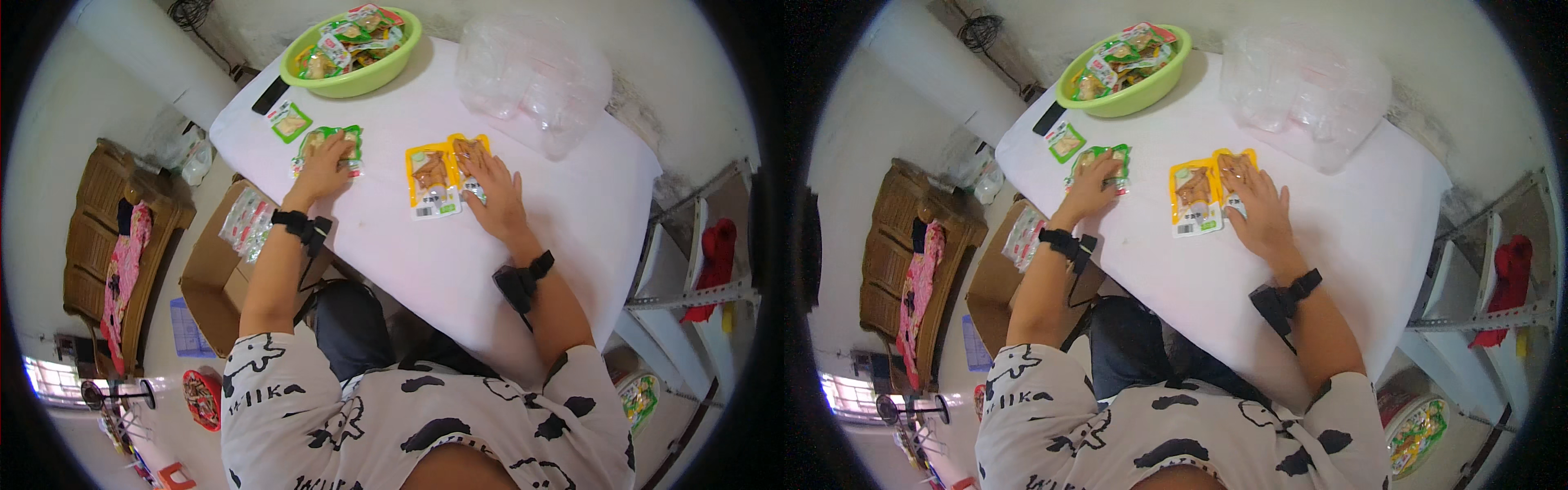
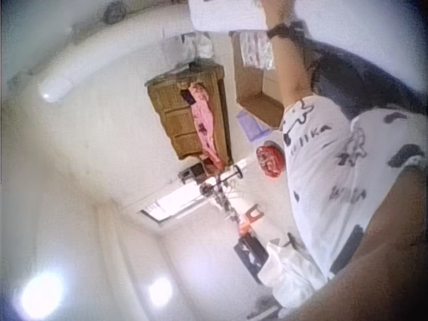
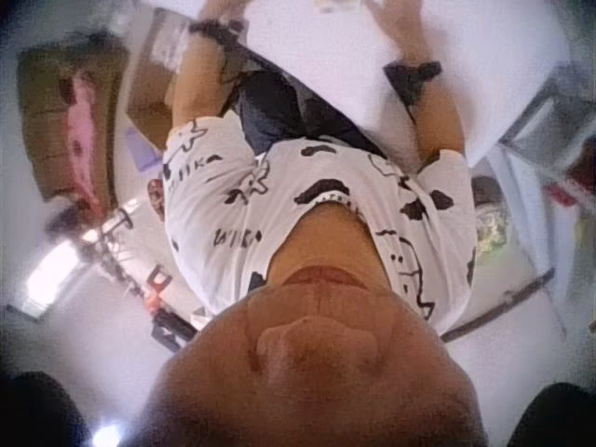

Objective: The person places snacks into a plastic bag, seals the bag by hand, and then repeats the process with additional bags.

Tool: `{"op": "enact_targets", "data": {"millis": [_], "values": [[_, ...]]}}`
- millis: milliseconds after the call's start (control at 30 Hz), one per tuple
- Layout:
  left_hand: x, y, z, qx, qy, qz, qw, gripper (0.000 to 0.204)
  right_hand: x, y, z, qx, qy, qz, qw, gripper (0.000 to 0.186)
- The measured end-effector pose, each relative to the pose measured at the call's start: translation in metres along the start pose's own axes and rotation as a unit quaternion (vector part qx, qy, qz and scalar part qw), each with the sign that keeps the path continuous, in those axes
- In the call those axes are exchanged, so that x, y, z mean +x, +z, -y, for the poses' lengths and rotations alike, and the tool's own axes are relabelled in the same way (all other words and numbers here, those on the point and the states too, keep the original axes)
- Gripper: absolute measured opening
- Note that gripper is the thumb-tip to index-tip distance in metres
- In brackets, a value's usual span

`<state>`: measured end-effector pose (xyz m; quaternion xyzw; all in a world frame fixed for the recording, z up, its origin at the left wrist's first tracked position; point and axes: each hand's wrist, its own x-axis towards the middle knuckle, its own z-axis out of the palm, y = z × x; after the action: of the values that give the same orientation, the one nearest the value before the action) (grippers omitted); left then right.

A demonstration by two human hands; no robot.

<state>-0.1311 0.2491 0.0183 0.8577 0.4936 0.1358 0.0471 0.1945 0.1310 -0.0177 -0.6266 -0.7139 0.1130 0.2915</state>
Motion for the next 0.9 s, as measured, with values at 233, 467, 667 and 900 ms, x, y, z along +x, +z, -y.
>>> {"op": "enact_targets", "data": {"millis": [233, 467, 667, 900], "values": [[0.009, 0.018, -0.103, -0.098, 0.156, -0.009, 0.983, 0.067, 0.000, -0.005, -0.004, 0.000, 0.016, 0.005, 1.000, 0.058], [0.012, 0.039, -0.131, -0.016, 0.115, 0.088, 0.989, 0.075, -0.002, 0.005, -0.009, 0.020, 0.039, -0.055, 0.998, 0.063], [0.038, 0.035, -0.084, 0.040, 0.055, 0.038, 0.997, 0.067, 0.000, 0.002, -0.009, -0.002, 0.043, -0.035, 0.998, 0.064], [0.045, 0.046, -0.176, -0.054, 0.192, 0.043, 0.979, 0.066, 0.004, 0.011, -0.024, 0.114, 0.059, -0.107, 0.986, 0.067]]}}
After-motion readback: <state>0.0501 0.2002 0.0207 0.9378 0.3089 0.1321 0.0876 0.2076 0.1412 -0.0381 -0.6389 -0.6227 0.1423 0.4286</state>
